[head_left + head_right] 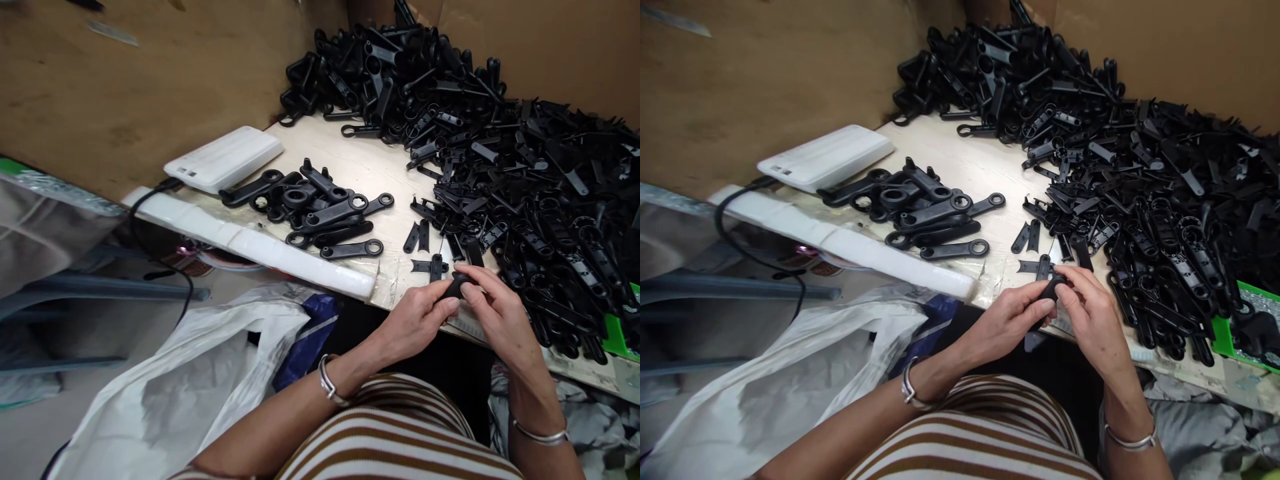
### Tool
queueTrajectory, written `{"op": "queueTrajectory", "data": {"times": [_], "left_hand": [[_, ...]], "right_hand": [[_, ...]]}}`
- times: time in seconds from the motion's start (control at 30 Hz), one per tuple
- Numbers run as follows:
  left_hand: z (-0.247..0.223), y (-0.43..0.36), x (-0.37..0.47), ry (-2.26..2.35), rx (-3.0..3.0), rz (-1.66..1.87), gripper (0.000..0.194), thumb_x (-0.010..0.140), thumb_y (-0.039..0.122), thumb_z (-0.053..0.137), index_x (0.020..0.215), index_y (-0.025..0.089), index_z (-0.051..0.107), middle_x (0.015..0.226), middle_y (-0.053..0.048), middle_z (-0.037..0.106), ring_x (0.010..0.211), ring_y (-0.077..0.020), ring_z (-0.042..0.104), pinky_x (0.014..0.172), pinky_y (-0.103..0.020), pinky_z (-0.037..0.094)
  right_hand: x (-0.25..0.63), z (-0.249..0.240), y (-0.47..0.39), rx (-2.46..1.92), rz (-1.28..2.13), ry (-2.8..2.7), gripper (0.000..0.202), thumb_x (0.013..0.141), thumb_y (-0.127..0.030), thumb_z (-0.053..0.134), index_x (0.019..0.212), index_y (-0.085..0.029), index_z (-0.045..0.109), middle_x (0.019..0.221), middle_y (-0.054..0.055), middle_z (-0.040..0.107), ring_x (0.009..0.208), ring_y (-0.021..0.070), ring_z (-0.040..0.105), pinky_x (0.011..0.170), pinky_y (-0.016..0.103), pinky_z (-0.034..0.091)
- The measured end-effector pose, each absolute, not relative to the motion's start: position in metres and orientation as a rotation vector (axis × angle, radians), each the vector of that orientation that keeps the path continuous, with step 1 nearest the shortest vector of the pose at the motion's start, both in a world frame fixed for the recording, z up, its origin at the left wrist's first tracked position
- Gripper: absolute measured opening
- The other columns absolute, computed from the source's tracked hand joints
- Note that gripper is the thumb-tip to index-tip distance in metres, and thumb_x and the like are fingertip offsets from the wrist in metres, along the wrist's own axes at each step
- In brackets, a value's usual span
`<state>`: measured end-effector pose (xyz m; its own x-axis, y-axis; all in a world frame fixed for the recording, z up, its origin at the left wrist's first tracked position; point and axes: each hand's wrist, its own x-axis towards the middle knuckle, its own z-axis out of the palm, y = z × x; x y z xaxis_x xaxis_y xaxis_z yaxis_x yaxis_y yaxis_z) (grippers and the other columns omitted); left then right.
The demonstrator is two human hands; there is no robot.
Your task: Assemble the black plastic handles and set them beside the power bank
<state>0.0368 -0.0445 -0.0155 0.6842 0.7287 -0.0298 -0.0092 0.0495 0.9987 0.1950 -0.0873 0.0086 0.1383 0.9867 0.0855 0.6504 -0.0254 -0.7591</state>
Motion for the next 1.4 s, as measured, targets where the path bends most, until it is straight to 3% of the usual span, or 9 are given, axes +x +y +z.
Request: {"op": "queueTrajectory", "data": {"times": [0.1, 0.33, 0.7, 0.87, 1.0, 1.1, 1.17, 1.3, 1.4], "left_hand": [[-0.016, -0.047, 0.038, 0.688, 1.452, 0.641, 0.020, 0.093, 0.029, 0.046, 0.082, 0.015, 0.056, 0.068, 0.002, 0.049, 0.065, -0.0116, 0.045, 0.063, -0.024, 0.038], [-0.018, -0.051, 0.037, 0.751, 1.519, 0.735, 0.028, 0.089, 0.025, 0.055, 0.115, 0.016, 0.063, 0.089, -0.004, 0.069, 0.078, -0.0173, 0.060, 0.074, -0.026, 0.044], [-0.016, -0.046, 0.032, 0.758, 1.671, 0.670, 0.023, 0.086, 0.020, 0.057, 0.104, 0.018, 0.071, 0.063, 0.000, 0.064, 0.057, -0.0154, 0.057, 0.061, -0.024, 0.041], [-0.010, -0.032, 0.028, 0.691, 1.713, 0.729, 0.027, 0.086, 0.019, 0.060, 0.111, 0.019, 0.070, 0.092, -0.004, 0.074, 0.080, -0.0179, 0.066, 0.073, -0.023, 0.046], [-0.007, -0.030, 0.018, 0.736, 1.850, 0.655, 0.019, 0.084, 0.016, 0.061, 0.097, 0.020, 0.074, 0.080, -0.001, 0.074, 0.072, -0.0164, 0.067, 0.067, -0.022, 0.047], [-0.008, -0.036, 0.006, 0.813, 1.979, 0.700, 0.021, 0.087, 0.016, 0.057, 0.098, 0.021, 0.074, 0.084, -0.002, 0.076, 0.073, -0.0171, 0.069, 0.066, -0.024, 0.049], [-0.008, -0.038, -0.006, 0.929, 2.084, 0.867, 0.022, 0.089, 0.019, 0.055, 0.101, 0.022, 0.073, 0.092, -0.004, 0.076, 0.079, -0.0186, 0.071, 0.072, -0.026, 0.052], [-0.007, -0.019, -0.038, 1.324, 2.252, 1.182, 0.026, 0.090, 0.022, 0.054, 0.111, 0.024, 0.069, 0.108, -0.006, 0.074, 0.096, -0.0223, 0.069, 0.088, -0.035, 0.051], [-0.011, 0.008, -0.057, 1.612, 2.337, 1.216, 0.027, 0.091, 0.026, 0.051, 0.109, 0.019, 0.069, 0.108, -0.009, 0.074, 0.102, -0.0263, 0.067, 0.091, -0.042, 0.048]], "right_hand": [[0.195, 0.005, -0.088, -1.745, 0.787, -1.490, 0.032, 0.093, -0.036, 0.051, 0.116, -0.022, 0.068, 0.120, 0.005, 0.068, 0.112, 0.0202, 0.062, 0.099, 0.033, 0.048], [0.190, -0.002, -0.094, -1.699, 0.797, -1.236, 0.029, 0.085, -0.037, 0.064, 0.109, -0.023, 0.073, 0.110, 0.005, 0.073, 0.094, 0.0212, 0.070, 0.084, 0.034, 0.057], [0.190, -0.001, -0.098, -1.680, 0.735, -1.305, 0.020, 0.084, -0.032, 0.065, 0.100, -0.026, 0.076, 0.100, 0.002, 0.076, 0.086, 0.0179, 0.071, 0.078, 0.028, 0.058], [0.191, 0.000, -0.097, -1.712, 0.573, -1.231, 0.022, 0.080, -0.034, 0.069, 0.098, -0.025, 0.077, 0.098, 0.003, 0.076, 0.087, 0.0211, 0.072, 0.082, 0.034, 0.059], [0.188, -0.002, -0.100, -1.715, 0.644, -1.104, 0.024, 0.079, -0.036, 0.069, 0.098, -0.023, 0.077, 0.087, 0.003, 0.077, 0.071, 0.0206, 0.073, 0.071, 0.035, 0.061], [0.190, -0.005, -0.104, -1.697, 0.772, -1.120, 0.028, 0.082, -0.039, 0.068, 0.102, -0.022, 0.075, 0.082, 0.004, 0.076, 0.066, 0.0204, 0.072, 0.066, 0.033, 0.061], [0.198, -0.007, -0.104, -1.754, 0.650, -1.177, 0.031, 0.085, -0.040, 0.065, 0.106, -0.020, 0.073, 0.084, 0.005, 0.076, 0.067, 0.0202, 0.072, 0.066, 0.034, 0.060], [0.216, -0.009, -0.095, -1.938, -0.005, -1.467, 0.029, 0.090, -0.037, 0.058, 0.110, -0.021, 0.071, 0.103, 0.008, 0.073, 0.083, 0.0226, 0.070, 0.080, 0.037, 0.055], [0.216, -0.011, -0.083, -2.127, -0.230, -1.672, 0.030, 0.089, -0.033, 0.060, 0.116, -0.021, 0.067, 0.110, 0.011, 0.071, 0.089, 0.0253, 0.068, 0.075, 0.035, 0.053]]}}
